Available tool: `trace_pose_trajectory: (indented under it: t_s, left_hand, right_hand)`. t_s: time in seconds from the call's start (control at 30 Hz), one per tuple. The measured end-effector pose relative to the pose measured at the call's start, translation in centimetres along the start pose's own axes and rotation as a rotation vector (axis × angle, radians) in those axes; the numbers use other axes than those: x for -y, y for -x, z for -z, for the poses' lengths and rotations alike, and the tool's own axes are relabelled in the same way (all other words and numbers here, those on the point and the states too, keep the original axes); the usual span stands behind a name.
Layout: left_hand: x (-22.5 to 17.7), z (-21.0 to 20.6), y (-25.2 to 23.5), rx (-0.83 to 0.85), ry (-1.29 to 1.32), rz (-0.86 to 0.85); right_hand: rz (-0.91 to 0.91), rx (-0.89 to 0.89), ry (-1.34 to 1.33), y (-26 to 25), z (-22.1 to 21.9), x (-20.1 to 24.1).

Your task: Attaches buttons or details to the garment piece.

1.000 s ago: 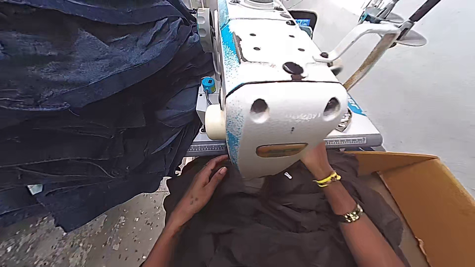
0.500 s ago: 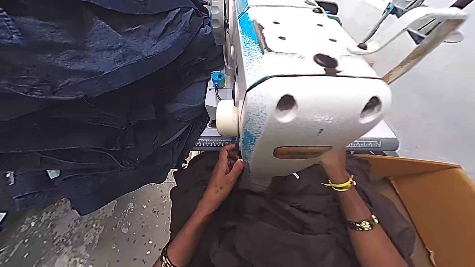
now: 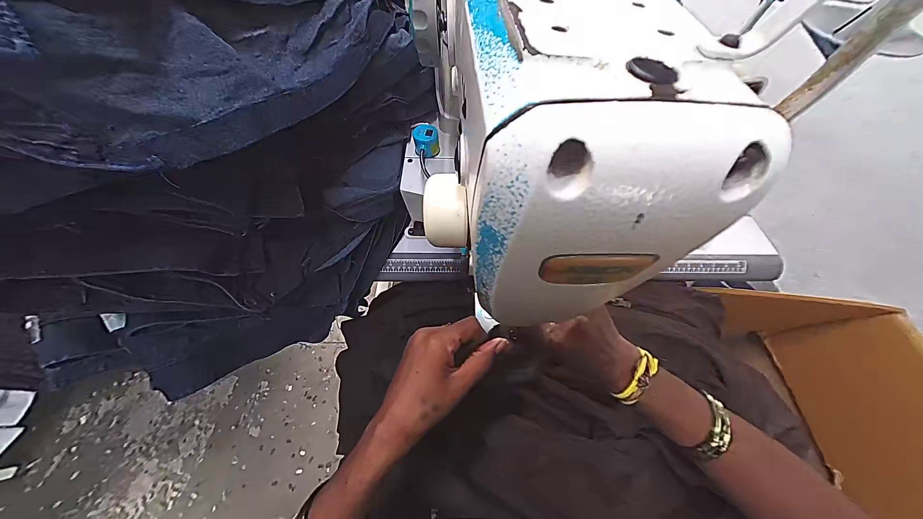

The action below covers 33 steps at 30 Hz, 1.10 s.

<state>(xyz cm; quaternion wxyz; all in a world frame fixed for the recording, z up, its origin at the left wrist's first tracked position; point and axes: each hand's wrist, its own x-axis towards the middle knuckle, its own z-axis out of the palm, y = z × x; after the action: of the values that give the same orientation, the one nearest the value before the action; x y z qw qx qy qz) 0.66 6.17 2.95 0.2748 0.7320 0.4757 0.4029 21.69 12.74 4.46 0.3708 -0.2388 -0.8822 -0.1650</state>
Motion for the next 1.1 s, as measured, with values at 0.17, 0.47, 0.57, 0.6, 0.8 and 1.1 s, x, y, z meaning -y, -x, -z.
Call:
trace_pose_trajectory:
  t_s: [0.17, 0.47, 0.57, 0.6, 0.8, 1.1]
  left_hand:
    - [0.4, 2.3, 0.9, 0.002, 0.193, -0.006]
    - [7.1, 7.9, 1.9, -0.154, -0.086, 0.425]
    - [6.6, 7.8, 1.6, -0.171, -0.084, 0.403]
    - [6.5, 7.6, 1.4, -0.162, -0.088, 0.4]
    - [6.6, 6.6, 0.4, -0.125, -0.272, 0.356]
    - [3.7, 1.2, -1.2, 0.075, 0.208, 0.196]
  right_hand:
    - [-0.306, 0.129, -0.609, 1.8, 0.6, 1.6]
    - [-0.812, 0.274, -0.7, 1.0, 0.5, -0.3]
    - [-0.839, 0.282, -0.676, 1.5, 1.1, -1.6]
    - [-0.848, 0.264, -0.647, 1.8, 1.1, -1.7]
    - [-0.774, 0.255, -0.308, 3.8, 1.4, -3.3]
    - [-0.775, 0.286, 0.106, 4.8, 0.1, -8.9]
